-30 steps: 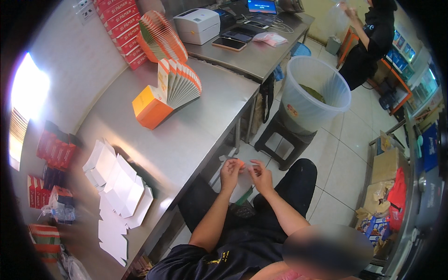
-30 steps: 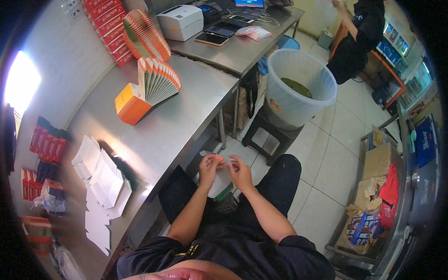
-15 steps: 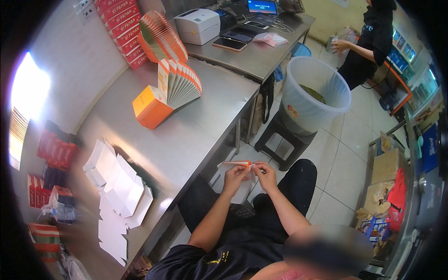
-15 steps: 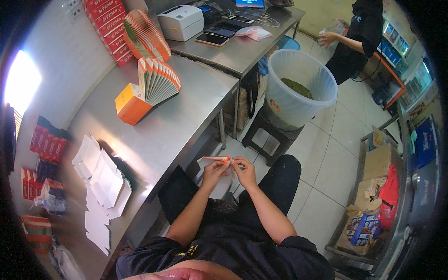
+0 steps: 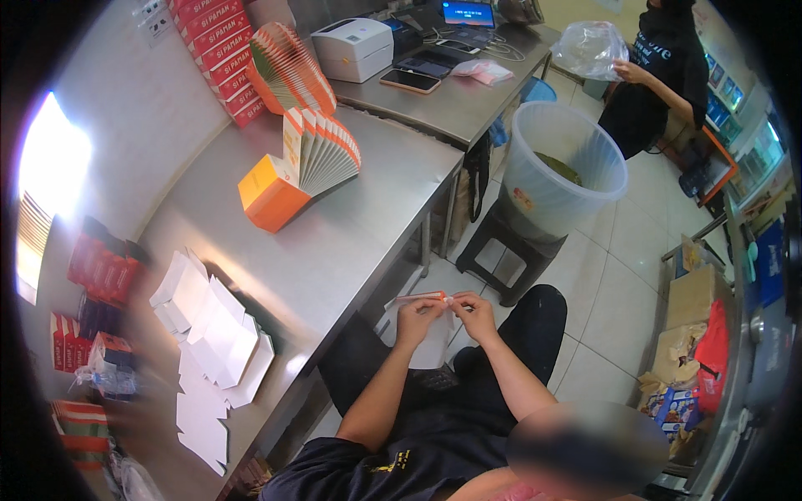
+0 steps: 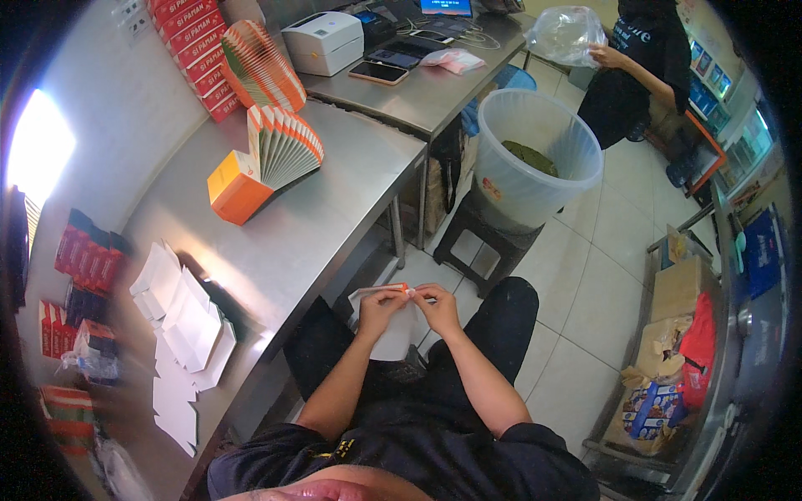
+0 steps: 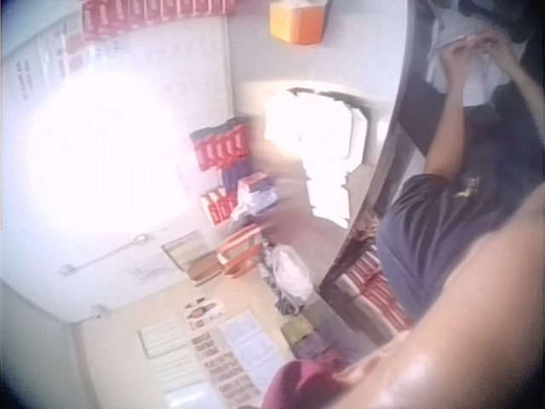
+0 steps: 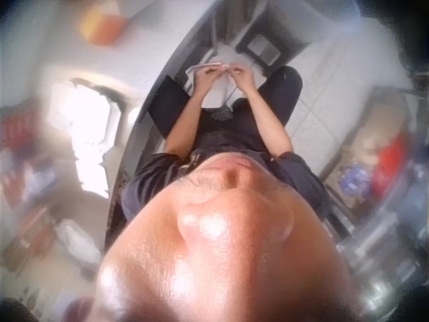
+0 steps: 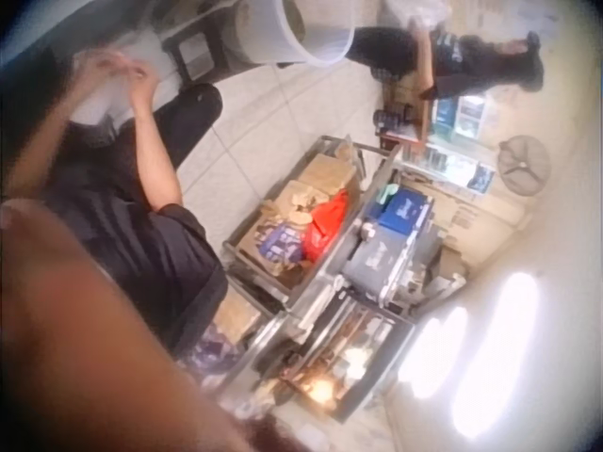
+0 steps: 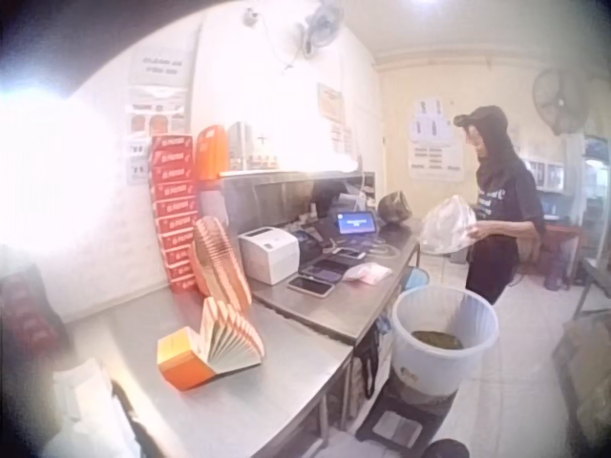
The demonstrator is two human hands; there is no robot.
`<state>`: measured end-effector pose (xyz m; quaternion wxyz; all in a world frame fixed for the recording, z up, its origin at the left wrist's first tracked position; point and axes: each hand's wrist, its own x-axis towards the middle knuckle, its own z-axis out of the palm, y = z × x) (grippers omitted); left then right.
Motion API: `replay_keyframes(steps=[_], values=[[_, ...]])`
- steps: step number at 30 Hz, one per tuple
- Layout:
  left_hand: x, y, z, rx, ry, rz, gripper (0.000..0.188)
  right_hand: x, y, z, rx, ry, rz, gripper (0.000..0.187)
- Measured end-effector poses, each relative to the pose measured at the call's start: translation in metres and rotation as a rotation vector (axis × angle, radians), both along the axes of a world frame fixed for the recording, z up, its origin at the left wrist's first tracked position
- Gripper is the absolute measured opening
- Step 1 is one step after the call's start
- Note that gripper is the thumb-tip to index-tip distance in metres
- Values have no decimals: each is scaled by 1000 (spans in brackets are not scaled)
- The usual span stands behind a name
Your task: The person sits at a metal table and repeatedly folds flat paperboard pieces into small rectangular boxes, then stacks the finished boxes on the table. The person handles each piece one at a time, folding edges and pressing seams to form the box shape.
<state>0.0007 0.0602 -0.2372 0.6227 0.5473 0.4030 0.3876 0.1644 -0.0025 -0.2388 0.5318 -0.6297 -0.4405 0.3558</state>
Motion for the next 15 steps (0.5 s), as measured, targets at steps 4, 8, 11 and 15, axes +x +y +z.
replay_keyframes(steps=[4,8,11,15], values=[[3,3,-1,-20,-17,-19,22,-3,0,-4,-5,137,5,20],[3,2,-9,-122,21,-56,23,-5,1,-6,-83,227,-59,20],[5,0,-9,-97,-8,-41,21,-3,2,-6,-52,173,-48,19],[6,-3,1,-15,61,-21,19,-1,0,-1,14,43,-46,20]])
